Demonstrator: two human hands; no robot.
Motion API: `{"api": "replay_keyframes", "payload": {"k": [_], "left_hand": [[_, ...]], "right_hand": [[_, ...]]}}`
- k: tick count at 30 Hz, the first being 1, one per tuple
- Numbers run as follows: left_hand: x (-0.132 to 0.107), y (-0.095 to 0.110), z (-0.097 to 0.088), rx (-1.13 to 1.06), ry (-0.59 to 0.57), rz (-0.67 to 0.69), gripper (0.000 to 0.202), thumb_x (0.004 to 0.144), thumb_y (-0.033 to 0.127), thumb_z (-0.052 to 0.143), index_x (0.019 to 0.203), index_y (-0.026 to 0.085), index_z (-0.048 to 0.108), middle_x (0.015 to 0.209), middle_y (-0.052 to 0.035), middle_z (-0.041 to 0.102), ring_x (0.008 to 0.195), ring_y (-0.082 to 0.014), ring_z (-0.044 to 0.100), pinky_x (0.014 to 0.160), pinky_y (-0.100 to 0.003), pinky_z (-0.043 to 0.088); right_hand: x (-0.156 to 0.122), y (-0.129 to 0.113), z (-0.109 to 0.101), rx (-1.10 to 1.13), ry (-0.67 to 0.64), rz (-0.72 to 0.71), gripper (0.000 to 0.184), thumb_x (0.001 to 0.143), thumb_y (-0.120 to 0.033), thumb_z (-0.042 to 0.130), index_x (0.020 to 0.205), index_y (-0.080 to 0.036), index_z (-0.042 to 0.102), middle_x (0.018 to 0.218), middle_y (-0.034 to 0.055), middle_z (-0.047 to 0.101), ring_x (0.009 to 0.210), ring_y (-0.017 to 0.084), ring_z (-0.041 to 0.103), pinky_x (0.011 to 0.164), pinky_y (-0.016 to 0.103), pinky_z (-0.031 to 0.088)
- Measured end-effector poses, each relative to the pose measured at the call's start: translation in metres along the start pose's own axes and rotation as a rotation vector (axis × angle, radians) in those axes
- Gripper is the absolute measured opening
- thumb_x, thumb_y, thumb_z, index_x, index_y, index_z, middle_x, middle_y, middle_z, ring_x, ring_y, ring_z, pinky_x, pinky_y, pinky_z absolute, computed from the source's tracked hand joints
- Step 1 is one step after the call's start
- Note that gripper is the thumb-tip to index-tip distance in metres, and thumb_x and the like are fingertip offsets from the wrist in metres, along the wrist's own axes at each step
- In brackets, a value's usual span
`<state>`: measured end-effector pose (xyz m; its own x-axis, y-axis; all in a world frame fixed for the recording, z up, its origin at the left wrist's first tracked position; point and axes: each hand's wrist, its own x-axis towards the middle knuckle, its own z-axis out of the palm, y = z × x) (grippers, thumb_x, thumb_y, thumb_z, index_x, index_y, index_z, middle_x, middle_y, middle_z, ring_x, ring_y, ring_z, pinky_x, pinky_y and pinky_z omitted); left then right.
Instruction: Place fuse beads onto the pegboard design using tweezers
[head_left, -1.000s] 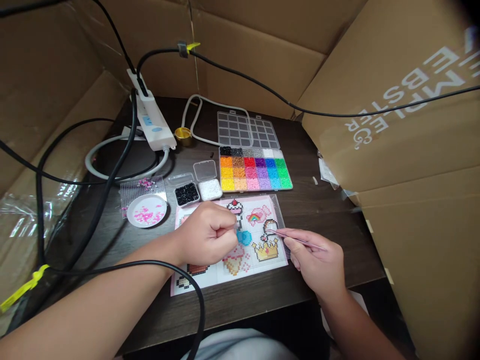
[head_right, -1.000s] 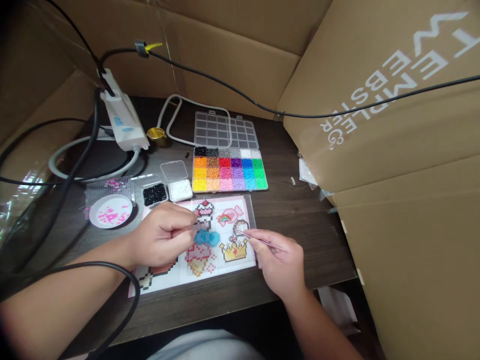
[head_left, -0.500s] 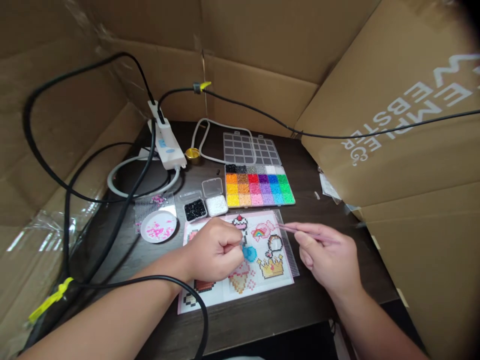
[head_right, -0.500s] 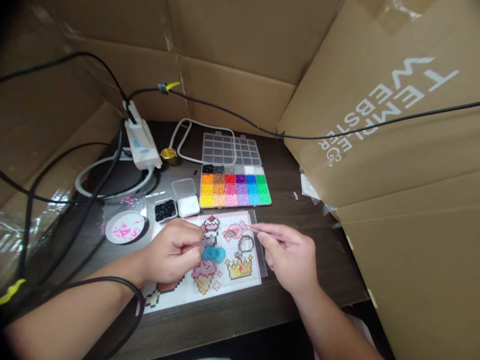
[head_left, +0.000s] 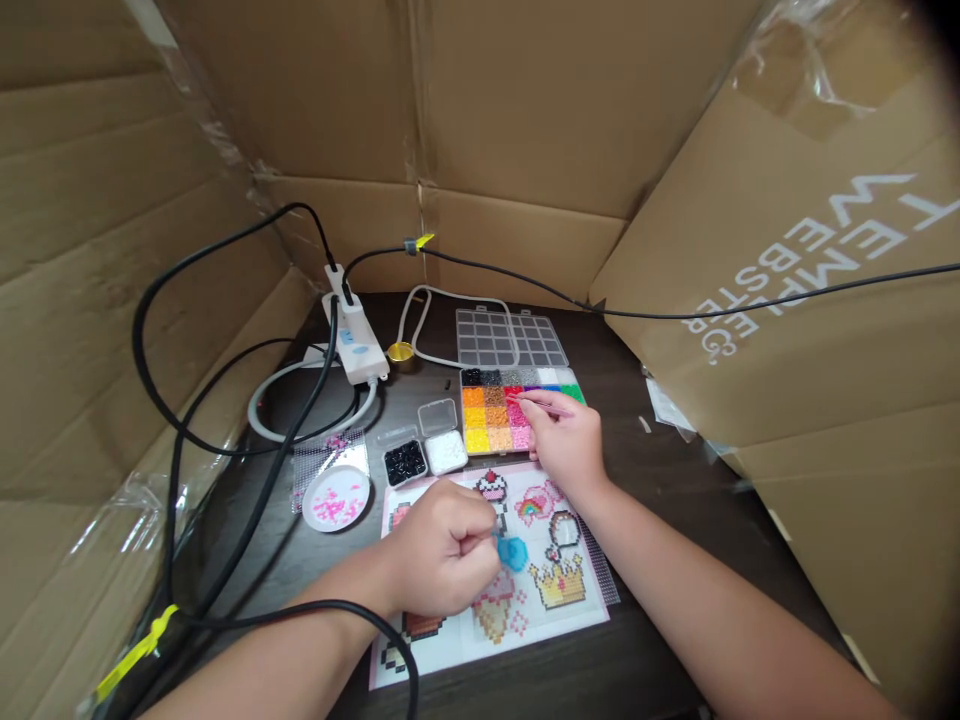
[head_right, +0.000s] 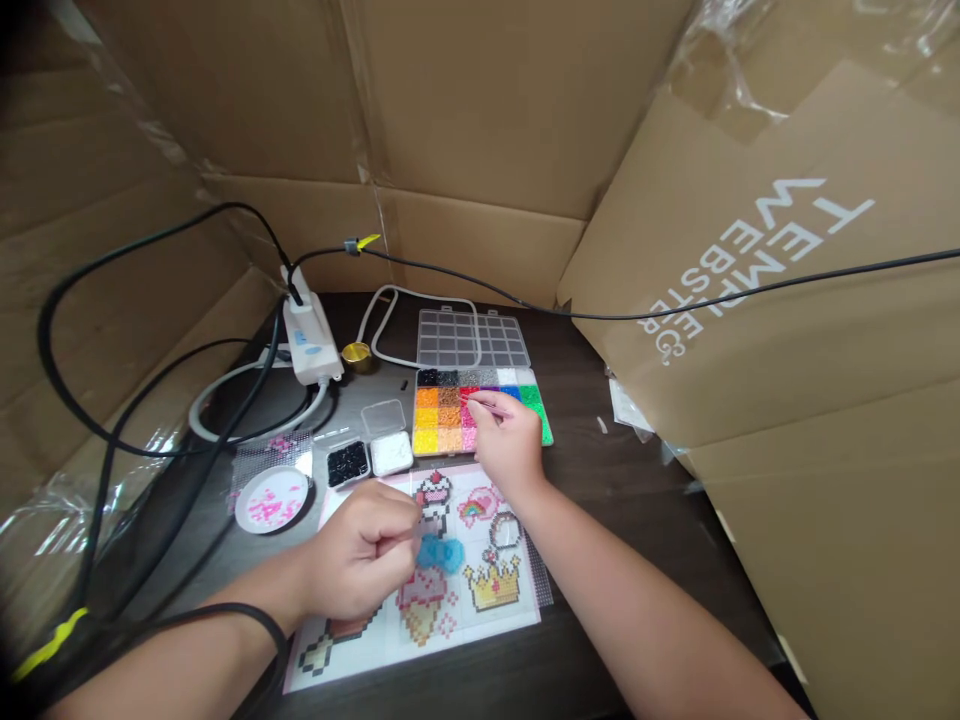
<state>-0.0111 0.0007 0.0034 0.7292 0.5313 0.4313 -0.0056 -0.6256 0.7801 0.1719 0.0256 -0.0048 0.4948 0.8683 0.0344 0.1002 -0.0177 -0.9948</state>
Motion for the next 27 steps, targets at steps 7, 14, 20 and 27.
{"api": "replay_keyframes", "payload": {"k": [7, 14, 20, 27], "left_hand": [[-0.001, 0.0005, -0.0004, -0.009, -0.025, -0.007, 0.034, 0.072, 0.005, 0.047, 0.059, 0.022, 0.02, 0.051, 0.0077, 0.019, 0.047, -0.008, 0.022, 0.049, -0.026, 0.018], [-0.0015, -0.0003, -0.0006, 0.033, -0.029, -0.045, 0.035, 0.076, 0.009, 0.051, 0.058, 0.021, 0.023, 0.051, 0.0078, 0.023, 0.047, -0.0079, 0.025, 0.049, -0.026, 0.02], [-0.0004, -0.0011, 0.0004, 0.116, 0.059, -0.051, 0.039, 0.082, 0.012, 0.053, 0.057, 0.02, 0.024, 0.051, 0.0075, 0.026, 0.046, -0.0064, 0.027, 0.049, -0.024, 0.021], [0.0028, 0.0002, -0.0007, 0.147, 0.088, -0.091, 0.042, 0.094, 0.018, 0.049, 0.055, 0.018, 0.034, 0.049, 0.0061, 0.034, 0.046, -0.006, 0.033, 0.05, -0.023, 0.026]], "right_hand": [[0.0018, 0.0093, -0.0011, -0.038, -0.022, -0.099, 0.02, 0.078, -0.035, 0.071, 0.085, -0.018, 0.078, 0.08, 0.0081, 0.078, 0.068, 0.021, 0.071, 0.051, 0.027, 0.053], [0.0041, 0.0102, -0.0015, -0.02, -0.014, -0.123, 0.019, 0.078, -0.035, 0.072, 0.084, -0.018, 0.078, 0.081, 0.0082, 0.078, 0.074, 0.023, 0.073, 0.056, 0.029, 0.055], [0.0043, 0.0111, -0.0008, 0.001, -0.006, -0.099, 0.018, 0.076, -0.034, 0.073, 0.083, -0.018, 0.077, 0.082, 0.009, 0.078, 0.079, 0.024, 0.073, 0.06, 0.031, 0.057], [0.0064, 0.0107, -0.001, -0.025, 0.001, -0.153, 0.015, 0.075, -0.031, 0.073, 0.078, -0.018, 0.078, 0.08, 0.0073, 0.079, 0.076, 0.023, 0.073, 0.071, 0.035, 0.058]]}}
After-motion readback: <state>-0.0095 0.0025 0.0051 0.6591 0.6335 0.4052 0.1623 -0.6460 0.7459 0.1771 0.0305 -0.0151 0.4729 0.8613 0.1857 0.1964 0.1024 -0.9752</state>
